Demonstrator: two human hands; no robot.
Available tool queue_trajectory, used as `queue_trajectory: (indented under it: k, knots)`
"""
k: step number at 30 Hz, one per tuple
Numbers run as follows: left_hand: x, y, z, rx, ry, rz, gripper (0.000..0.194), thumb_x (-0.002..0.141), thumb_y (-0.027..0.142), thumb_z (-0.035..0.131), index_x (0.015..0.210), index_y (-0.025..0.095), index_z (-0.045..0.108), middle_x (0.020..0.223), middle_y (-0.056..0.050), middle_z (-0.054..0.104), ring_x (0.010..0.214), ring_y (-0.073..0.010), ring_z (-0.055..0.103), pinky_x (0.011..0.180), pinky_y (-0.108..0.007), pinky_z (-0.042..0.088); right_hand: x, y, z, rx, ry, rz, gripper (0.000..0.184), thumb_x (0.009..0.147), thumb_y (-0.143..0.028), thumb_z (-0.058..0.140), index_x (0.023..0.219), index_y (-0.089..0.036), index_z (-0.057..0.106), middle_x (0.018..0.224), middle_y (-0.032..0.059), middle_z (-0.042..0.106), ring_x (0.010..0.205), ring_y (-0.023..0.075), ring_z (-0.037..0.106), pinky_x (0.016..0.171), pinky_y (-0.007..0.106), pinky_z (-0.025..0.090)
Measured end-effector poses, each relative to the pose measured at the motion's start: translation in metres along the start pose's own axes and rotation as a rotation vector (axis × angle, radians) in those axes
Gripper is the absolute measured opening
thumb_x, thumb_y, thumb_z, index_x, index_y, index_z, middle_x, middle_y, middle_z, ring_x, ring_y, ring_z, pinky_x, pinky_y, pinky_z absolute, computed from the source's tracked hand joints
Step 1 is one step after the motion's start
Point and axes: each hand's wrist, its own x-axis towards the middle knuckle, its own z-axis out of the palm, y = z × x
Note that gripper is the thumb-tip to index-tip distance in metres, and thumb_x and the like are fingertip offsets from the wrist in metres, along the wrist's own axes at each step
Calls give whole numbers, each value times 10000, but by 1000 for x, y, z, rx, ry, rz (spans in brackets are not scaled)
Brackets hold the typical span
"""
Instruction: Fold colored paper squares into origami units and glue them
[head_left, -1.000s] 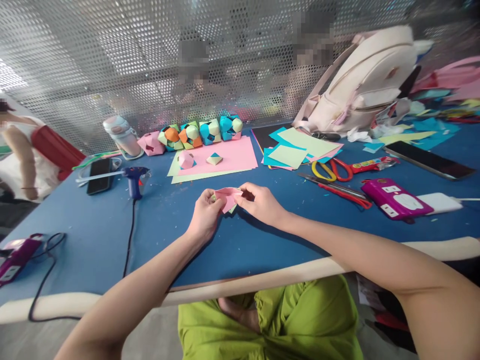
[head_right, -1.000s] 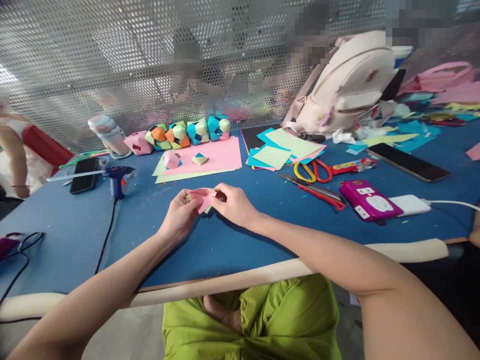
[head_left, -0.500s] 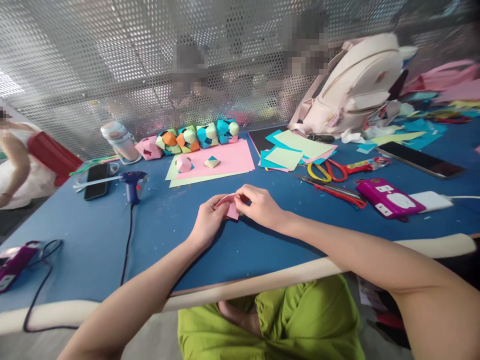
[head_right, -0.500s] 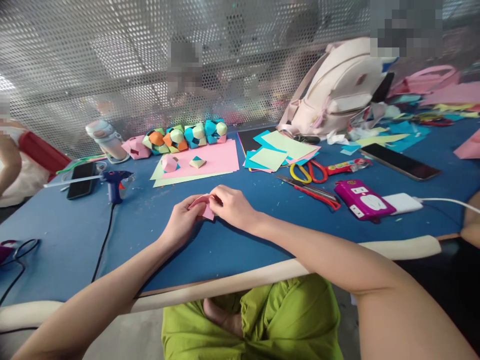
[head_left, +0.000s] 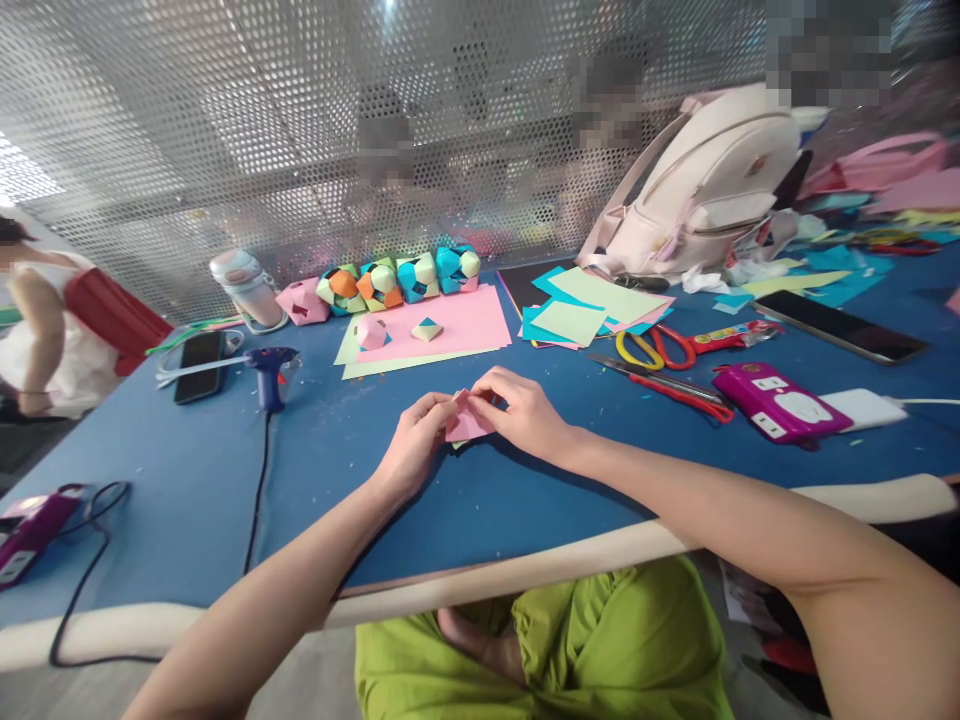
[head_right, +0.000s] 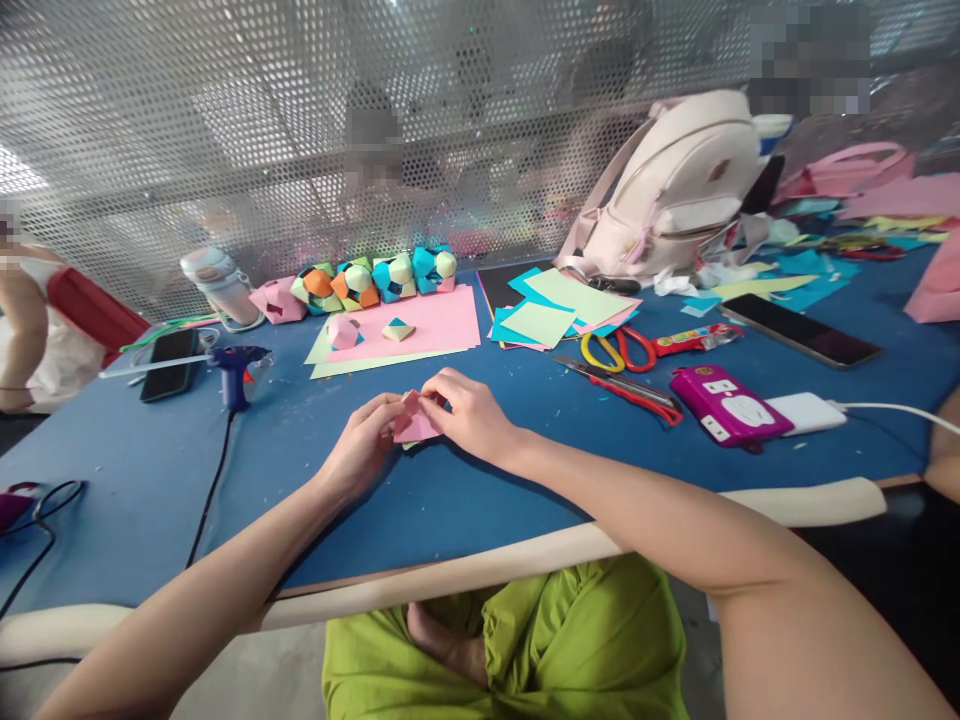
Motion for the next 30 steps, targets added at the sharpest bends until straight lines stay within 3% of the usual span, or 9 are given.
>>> queue_trajectory:
  k: [8,15,22,30]
  knots:
    - [2,2,1,-102,-63,-2,314,652,309,766,919,152,720,890,-40,678,799,-143,581,729,-250,437,3,-2,-4,-13,17,27,133,894,-202,542,765,-190,571,757,29,584,718,138,553,667,256,434]
    - [0,2,2,-97,-64,-15,252,650,237,756,867,155,656,764,4,620,666,-106,551,640,-245,451,5,0,-4,-5,41,166,122,832,-155,592,719,-189,561,743,8,571,714,137,544,661,260,410]
    - [0,-1,3,-9,-32,7,203,653,205,723,806,155,601,701,33,580,613,-69,496,577,-199,389,4,-1,-5,-203,-14,148,168,806,-184,649,663,-184,561,748,7,595,760,154,551,717,298,338]
    - [1,-4,3,93,-53,35,276,670,214,684,936,155,639,840,-2,616,701,-101,522,651,-224,419,5,-3,-8,-336,-79,42,138,860,-214,620,728,-182,595,727,6,651,728,150,568,747,323,284]
